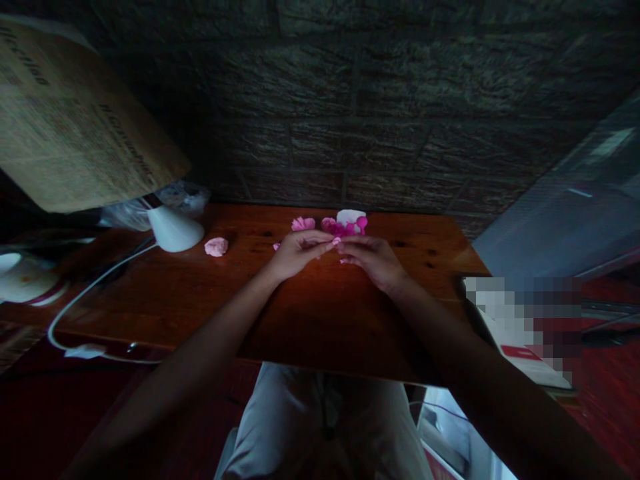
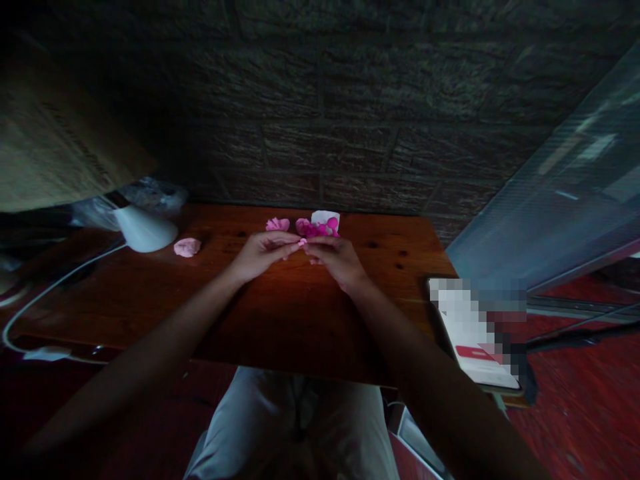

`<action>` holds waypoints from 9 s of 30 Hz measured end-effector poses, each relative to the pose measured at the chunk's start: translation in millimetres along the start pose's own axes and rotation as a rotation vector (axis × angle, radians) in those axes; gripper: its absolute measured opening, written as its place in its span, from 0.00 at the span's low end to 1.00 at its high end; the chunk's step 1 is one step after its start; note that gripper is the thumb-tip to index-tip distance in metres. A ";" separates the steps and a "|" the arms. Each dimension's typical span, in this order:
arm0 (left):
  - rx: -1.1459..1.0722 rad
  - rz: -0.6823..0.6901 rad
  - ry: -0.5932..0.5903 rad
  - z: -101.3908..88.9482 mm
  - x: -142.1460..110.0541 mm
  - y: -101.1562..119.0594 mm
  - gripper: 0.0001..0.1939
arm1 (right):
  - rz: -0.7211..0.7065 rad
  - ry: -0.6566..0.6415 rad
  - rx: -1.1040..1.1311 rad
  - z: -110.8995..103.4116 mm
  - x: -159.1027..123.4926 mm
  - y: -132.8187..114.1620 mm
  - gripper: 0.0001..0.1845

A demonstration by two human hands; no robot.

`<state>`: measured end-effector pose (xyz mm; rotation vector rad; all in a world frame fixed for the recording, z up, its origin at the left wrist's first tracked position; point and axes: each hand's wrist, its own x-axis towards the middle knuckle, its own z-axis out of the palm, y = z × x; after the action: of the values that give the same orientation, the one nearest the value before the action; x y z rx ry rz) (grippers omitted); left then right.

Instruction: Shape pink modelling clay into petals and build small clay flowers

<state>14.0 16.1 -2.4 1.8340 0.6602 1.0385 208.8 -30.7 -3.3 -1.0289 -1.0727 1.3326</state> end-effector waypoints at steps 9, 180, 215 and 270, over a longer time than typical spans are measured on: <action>0.026 0.017 0.003 0.0 -0.8 0.2 0.12 | 0.025 -0.033 0.004 -0.7 -0.6 -0.9 0.15; -0.234 -0.273 0.048 0.4 -2.2 16.4 0.07 | -0.187 -0.105 -0.157 3.1 -3.1 -1.6 0.16; -0.558 -0.505 0.037 3.8 -1.2 12.6 0.13 | -0.306 -0.039 -0.239 10.3 -5.0 3.0 0.20; -0.580 -0.526 0.004 6.3 -1.9 11.3 0.09 | -0.366 -0.073 -0.293 4.9 -4.0 -2.3 0.09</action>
<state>18.7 6.7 5.5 1.0764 0.7017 0.7698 204.7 -34.9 0.1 -0.9411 -1.4644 0.9401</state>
